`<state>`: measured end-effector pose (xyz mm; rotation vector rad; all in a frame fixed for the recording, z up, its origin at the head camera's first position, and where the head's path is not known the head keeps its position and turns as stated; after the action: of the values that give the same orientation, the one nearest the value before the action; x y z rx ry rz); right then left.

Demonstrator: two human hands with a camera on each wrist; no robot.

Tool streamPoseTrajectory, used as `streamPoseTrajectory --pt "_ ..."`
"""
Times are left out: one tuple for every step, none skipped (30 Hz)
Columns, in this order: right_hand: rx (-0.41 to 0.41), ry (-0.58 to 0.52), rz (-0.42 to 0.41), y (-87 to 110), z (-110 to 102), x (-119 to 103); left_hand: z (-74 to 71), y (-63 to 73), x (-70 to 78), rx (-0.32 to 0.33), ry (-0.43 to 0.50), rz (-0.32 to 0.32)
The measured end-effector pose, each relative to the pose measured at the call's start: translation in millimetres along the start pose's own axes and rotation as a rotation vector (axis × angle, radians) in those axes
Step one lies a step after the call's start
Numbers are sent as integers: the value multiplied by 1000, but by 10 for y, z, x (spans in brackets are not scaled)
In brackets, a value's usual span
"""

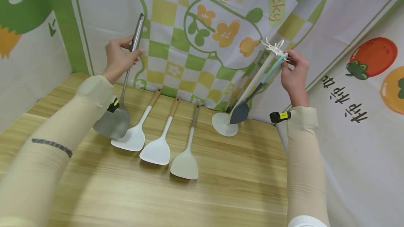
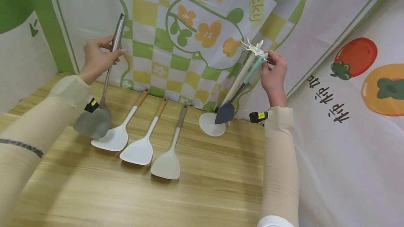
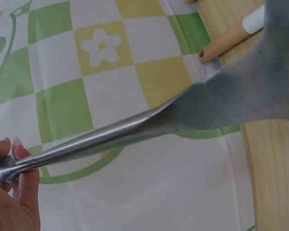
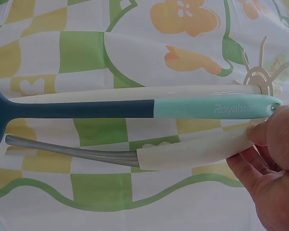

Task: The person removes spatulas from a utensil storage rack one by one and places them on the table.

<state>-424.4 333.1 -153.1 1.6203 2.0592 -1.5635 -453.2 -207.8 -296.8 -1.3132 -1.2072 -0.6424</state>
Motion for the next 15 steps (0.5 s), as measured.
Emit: streamPoseTrajectory --pt "-1 -1 3 2 2 0 -14 0 -7 -2 1 -2" --pt "-3 1 6 3 4 1 -29 0 -11 -1 -3 -1" --pt "-5 4 6 6 6 -3 -44 -3 -19 -1 -4 -3" --pt "-7 5 8 8 9 -4 -56 -5 -22 -2 -8 -1" --pt "-8 6 9 9 10 -5 -67 -9 -23 -1 -15 4" --pt "-7 8 12 11 9 -6 -76 -13 -24 -1 -20 7" --pt "-5 8 11 11 6 -9 -87 -17 -32 -1 -28 9" --pt "-4 9 10 11 4 -11 -99 -22 -41 3 -39 11" --pt "-3 10 10 11 1 -11 -111 -26 -55 5 -46 11" --pt "-1 9 9 12 -2 -11 -121 -30 -72 4 -51 9" --pt "0 10 7 12 -5 -13 -132 -33 -92 5 -54 7" --pt "0 12 8 12 -7 -9 -143 -36 -116 6 -59 4" --pt "1 15 4 11 -7 -10 -157 -37 -147 6 -60 -3" --pt "0 15 4 10 -6 -8 -172 -39 -178 6 -62 -9" --pt "-1 18 1 8 -6 -11 -184 -40 -211 4 -62 -15"
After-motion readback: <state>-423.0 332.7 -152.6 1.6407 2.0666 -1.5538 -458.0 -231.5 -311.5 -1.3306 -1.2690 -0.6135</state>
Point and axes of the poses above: each hand's wrist, its own y-axis away from the middle knuckle, its own z-axis out of the palm, x = y × z, the point moved 10 cm from there along -y, towards the middle knuckle, and after that the axes turned 2 degrees about -x, right-handed, at the moved point
